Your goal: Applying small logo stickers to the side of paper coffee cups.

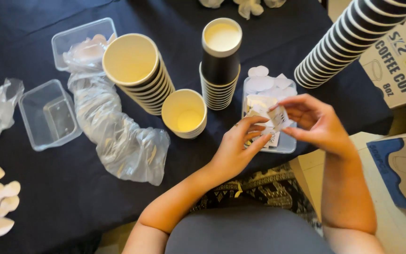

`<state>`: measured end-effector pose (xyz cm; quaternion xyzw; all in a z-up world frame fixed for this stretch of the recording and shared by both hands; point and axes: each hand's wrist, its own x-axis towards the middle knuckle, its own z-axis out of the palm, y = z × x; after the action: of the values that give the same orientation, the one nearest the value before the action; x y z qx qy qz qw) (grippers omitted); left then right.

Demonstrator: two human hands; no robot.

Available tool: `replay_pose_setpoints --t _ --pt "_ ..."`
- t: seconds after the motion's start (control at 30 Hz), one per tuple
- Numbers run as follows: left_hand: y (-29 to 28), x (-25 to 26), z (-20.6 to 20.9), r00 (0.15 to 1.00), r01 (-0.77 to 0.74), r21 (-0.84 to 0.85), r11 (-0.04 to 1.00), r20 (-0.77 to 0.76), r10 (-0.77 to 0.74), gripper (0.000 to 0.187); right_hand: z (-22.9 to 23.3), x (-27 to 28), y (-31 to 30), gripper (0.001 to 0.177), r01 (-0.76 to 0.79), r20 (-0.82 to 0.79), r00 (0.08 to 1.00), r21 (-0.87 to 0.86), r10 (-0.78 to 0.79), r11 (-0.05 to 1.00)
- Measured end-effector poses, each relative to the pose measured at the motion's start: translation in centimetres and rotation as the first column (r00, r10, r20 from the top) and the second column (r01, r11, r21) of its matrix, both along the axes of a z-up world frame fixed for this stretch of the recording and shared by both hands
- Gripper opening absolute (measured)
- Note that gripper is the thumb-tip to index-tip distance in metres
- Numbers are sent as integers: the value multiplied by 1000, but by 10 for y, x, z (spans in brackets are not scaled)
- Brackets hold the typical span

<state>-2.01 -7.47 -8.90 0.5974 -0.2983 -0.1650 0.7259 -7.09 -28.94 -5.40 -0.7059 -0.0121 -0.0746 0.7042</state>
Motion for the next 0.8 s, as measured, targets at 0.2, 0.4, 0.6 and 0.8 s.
replay_pose_setpoints --t 0.2,0.4,0.6,0.8 --pt "-14 10 -10 923 -25 -158 987 -382 -38 29 -21 -1 12 69 58 53 997 63 -61 996" --pt "-26 8 -2 977 -38 -23 999 -211 32 25 -24 -33 3 46 127 -13 992 54 -127 990" --pt "-54 3 6 992 -126 87 988 18 124 22 -52 -23 -50 31 172 -84 982 44 -168 984" --pt "-95 -7 6 974 -226 -5 974 -14 226 17 -51 -14 -74 51 100 -83 992 81 -93 992"
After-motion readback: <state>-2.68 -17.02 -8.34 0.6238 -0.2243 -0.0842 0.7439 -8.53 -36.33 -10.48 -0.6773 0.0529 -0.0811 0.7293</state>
